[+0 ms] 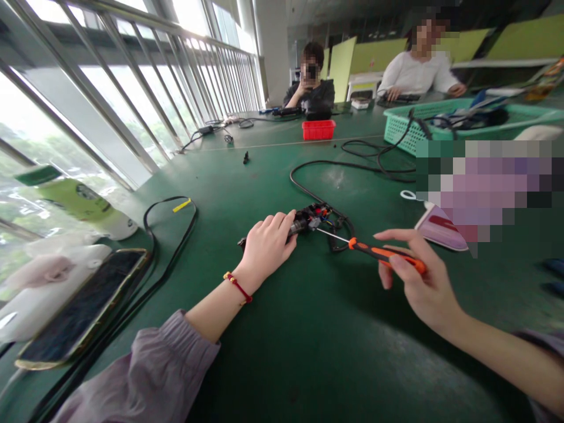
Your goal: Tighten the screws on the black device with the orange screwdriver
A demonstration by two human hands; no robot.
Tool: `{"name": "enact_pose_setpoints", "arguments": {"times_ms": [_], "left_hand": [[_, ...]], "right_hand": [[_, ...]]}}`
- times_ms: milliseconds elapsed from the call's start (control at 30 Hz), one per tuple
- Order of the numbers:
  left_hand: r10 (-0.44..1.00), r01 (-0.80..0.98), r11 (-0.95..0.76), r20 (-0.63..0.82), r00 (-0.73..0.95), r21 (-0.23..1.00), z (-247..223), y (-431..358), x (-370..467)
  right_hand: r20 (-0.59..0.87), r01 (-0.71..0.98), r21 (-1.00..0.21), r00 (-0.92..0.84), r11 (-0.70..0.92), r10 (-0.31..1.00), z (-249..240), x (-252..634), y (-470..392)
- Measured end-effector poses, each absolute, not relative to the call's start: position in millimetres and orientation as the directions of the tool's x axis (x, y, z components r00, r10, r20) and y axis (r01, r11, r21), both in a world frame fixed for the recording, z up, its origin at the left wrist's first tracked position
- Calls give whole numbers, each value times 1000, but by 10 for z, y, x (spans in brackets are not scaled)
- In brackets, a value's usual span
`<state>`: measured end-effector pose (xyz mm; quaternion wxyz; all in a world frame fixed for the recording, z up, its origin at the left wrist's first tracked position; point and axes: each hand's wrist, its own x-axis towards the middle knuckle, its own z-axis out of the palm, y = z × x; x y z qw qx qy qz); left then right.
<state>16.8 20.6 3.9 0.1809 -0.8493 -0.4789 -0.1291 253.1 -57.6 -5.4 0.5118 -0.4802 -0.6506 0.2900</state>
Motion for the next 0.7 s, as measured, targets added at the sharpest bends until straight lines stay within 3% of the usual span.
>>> {"name": "enact_pose_setpoints", "arguments": {"times_ms": [67, 267, 467, 700], "left_hand": [[771, 862, -473, 390, 504, -181, 38, 205, 169], [773, 867, -459, 394, 498, -195, 28, 199, 172], [772, 867, -462, 398, 496, -184, 27, 204, 171], [771, 866, -468, 396, 498, -179, 38, 198, 171]], "right_hand": [[361, 351, -871, -16, 343, 932, -47, 2527, -582], [487, 379, -812, 21, 444, 873, -56, 2521, -557], [304, 328, -892, -78, 312, 949, -48, 2507, -569], [562, 453, -758, 90, 469, 822, -49, 2492, -533]]}}
